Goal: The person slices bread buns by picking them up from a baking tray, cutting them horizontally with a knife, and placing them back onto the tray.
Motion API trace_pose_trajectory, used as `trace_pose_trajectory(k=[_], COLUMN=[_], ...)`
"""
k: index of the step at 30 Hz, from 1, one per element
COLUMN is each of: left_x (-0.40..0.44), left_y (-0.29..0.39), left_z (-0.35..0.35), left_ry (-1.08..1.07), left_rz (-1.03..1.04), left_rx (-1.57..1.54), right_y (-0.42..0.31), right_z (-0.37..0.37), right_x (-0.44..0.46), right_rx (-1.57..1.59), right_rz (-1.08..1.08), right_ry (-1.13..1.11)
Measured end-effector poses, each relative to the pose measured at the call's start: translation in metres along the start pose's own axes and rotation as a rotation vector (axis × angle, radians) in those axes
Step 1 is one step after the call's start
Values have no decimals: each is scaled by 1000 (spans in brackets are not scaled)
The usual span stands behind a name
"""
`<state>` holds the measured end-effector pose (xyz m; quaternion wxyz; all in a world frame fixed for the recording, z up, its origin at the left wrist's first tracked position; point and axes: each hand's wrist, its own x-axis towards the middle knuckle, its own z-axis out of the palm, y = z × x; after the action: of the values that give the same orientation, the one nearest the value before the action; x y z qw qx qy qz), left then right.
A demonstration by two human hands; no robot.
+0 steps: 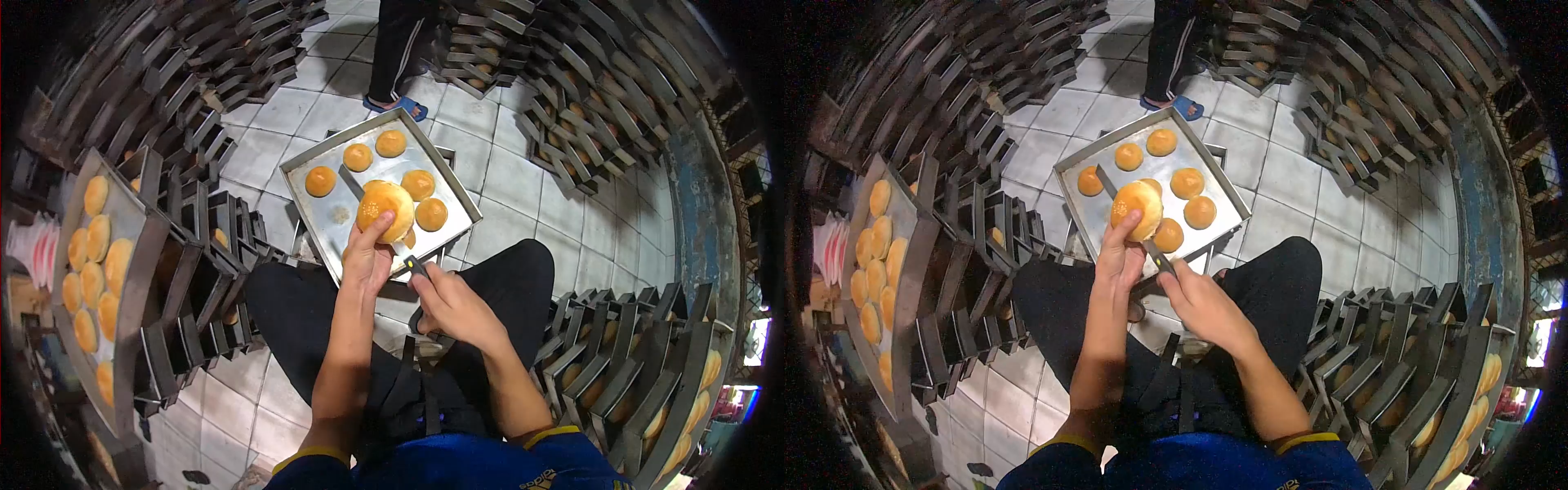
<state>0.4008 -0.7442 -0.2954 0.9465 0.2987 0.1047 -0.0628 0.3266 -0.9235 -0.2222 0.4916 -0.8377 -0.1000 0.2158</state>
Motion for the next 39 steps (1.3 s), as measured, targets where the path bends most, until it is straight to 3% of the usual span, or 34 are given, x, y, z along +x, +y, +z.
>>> trace_pose_trajectory(k=[3,5,7,13,18,20,21,23,24,26,27,30,31,33,35,39], left_x=[6,8,3,18,75,108,124,157,168,191,194,148,137,114,90,68], left_y=[0,-4,-10,-6,17,21,22,18,10,-5,-8,-9,-16,-31,-53,-63], left_z=[-12,-16,-6,-17,-65,-96,-117,-168,-198,-245,-247,-192,-203,-228,-261,-244], left_ry=[80,75,83,142,349,567,573,654,658,493,490,676,675,557,661,532], left_rz=[76,42,9,50,101,253,248,-98,-107,-5,-20,180,169,-45,-369,-552], left_rx=[-20,-56,-45,28,-67,183,186,532,537,965,976,1600,1609,1603,1547,1782], right_y=[-5,4,-4,8,53,72,82,99,104,114,114,117,122,128,131,135], right_z=[0,2,-6,5,-36,-62,-74,-85,-90,-91,-91,-90,-90,-91,-92,-87], right_x=[-29,-31,-20,22,-15,-24,-26,-23,-20,-12,-8,-4,-1,3,8,7], right_rx=[86,102,75,6,175,223,257,297,329,418,431,500,507,522,567,540], right_rz=[73,26,121,5,116,272,358,393,410,374,386,450,448,451,418,359], right_ry=[-69,-46,-51,-40,-264,-294,-275,-176,-87,37,41,49,41,22,7,-17])
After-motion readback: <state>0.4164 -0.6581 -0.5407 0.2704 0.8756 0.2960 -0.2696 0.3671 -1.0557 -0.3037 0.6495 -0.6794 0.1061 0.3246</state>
